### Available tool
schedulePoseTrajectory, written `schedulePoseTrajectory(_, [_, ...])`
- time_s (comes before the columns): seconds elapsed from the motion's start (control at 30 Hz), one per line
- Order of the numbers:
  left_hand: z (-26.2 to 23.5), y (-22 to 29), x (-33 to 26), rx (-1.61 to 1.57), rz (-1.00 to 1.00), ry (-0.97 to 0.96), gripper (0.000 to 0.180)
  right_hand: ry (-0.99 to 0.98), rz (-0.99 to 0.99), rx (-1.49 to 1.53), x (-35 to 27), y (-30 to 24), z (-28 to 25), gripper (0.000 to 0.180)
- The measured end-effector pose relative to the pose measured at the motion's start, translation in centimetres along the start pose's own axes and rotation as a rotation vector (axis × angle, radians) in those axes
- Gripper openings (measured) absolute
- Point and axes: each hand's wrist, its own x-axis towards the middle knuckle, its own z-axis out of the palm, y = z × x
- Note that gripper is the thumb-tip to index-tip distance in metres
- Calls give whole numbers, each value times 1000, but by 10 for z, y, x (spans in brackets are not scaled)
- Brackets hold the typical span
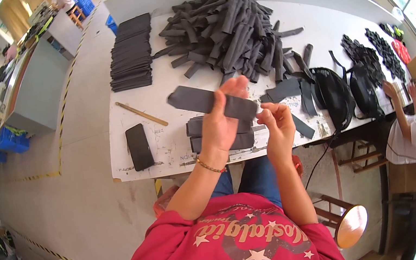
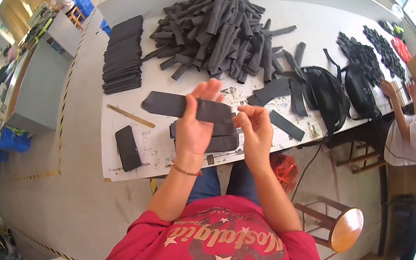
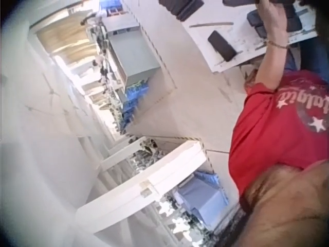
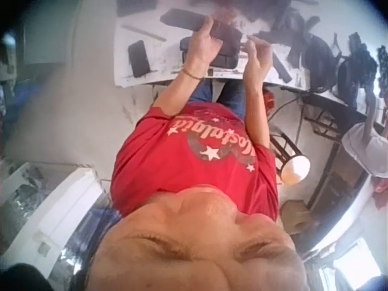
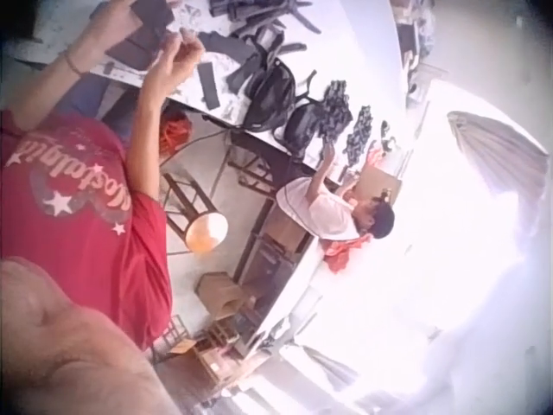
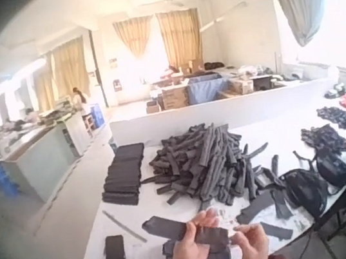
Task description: The recorder is picking up, inspecting, and sorting dark-colored rectangular components on a workbench in a factory setting.
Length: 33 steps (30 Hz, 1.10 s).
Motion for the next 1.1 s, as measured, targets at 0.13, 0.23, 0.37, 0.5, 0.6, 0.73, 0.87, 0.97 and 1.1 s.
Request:
schedulePoseTrajectory(0.13, [6,2,-2,-44,-45,1,44,-190,233,134,10,-14,16,23])
schedulePoseTrajectory(0.23, [-3,0,-2,-157,-106,-67,41,-192,190,168,12,3,8,18])
schedulePoseTrajectory(0.37, [-10,-7,-4,-220,-148,-18,41,-171,309,465,3,-1,7,14])
schedulePoseTrajectory(0.5, [-12,-2,2,-188,-77,-60,38,-250,340,283,1,1,5,13])
schedulePoseTrajectory(0.6, [1,3,-2,-167,-87,1,35,-255,254,35,-8,5,3,17])
schedulePoseTrajectory(0.73, [-14,1,-3,-230,-79,102,26,-223,-127,-267,-14,-4,9,16])
schedulePoseTrajectory(0.87, [-30,2,-9,-242,-50,21,21,-255,117,-5,-15,-24,15,16])
schedulePoseTrajectory(0.97, [-36,3,-8,-247,-73,-43,21,-289,-115,-257,-13,-20,13,10])
schedulePoseTrajectory(1.1, [-24,10,-10,-301,-141,47,18,-278,-359,-475,-19,-29,21,8])
